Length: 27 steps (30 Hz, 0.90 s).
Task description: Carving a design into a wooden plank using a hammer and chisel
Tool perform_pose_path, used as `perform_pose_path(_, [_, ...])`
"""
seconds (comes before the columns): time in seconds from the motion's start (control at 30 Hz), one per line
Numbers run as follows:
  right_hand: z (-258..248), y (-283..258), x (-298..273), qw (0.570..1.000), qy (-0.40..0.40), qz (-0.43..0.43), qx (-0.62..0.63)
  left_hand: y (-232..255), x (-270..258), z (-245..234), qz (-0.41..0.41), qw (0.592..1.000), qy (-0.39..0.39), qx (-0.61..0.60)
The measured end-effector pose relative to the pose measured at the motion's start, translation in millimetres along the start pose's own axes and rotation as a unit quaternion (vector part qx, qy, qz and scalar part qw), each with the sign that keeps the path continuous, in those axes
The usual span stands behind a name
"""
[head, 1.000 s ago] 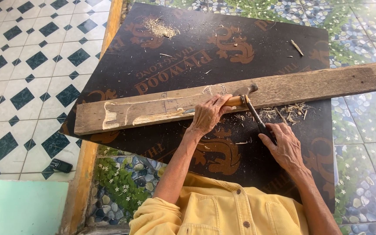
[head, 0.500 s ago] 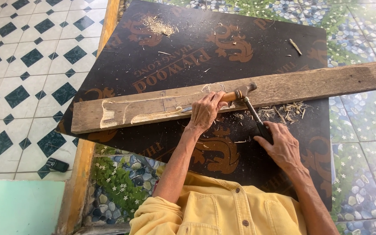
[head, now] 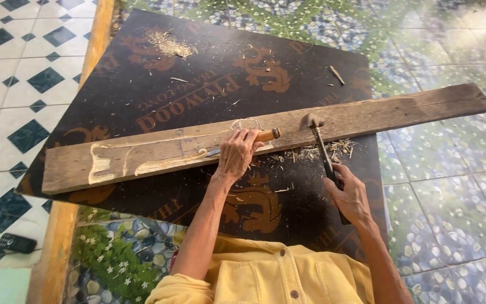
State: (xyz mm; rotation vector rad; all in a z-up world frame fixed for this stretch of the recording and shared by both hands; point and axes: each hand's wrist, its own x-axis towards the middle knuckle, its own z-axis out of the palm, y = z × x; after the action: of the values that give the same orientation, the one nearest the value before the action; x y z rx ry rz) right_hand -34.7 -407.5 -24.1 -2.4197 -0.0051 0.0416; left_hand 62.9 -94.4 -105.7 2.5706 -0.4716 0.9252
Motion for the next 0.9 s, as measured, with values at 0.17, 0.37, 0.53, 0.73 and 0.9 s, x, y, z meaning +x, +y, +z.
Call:
perform_pose_path(0.17, [-9.6, -0.9, -2.8, 0.932, -0.065, -0.027, 0.355, 2.8, -1.8, -4.6, 0.019, 0.999, -0.003, 0.034])
perform_pose_path(0.37, [-15.1, -55.7, -15.7, 0.906, -0.074, 0.001, 0.418, 9.6, 2.9, -21.1, 0.025, 0.999, -0.004, 0.041])
perform_pose_path(0.53, [8.8, -53.5, -3.1, 0.896, -0.073, 0.031, 0.437, 3.4, 0.9, -8.6, 0.026, 0.999, -0.008, 0.036])
perform_pose_path(0.73, [8.2, -43.4, -1.8, 0.871, -0.14, 0.049, 0.469, 4.0, 2.2, -14.1, 0.033, 0.999, -0.004, 0.02])
perform_pose_path(0.9, [5.5, -47.0, -2.9, 0.872, -0.089, 0.026, 0.48, 0.1, -3.5, -2.4, 0.03, 0.999, -0.001, 0.027])
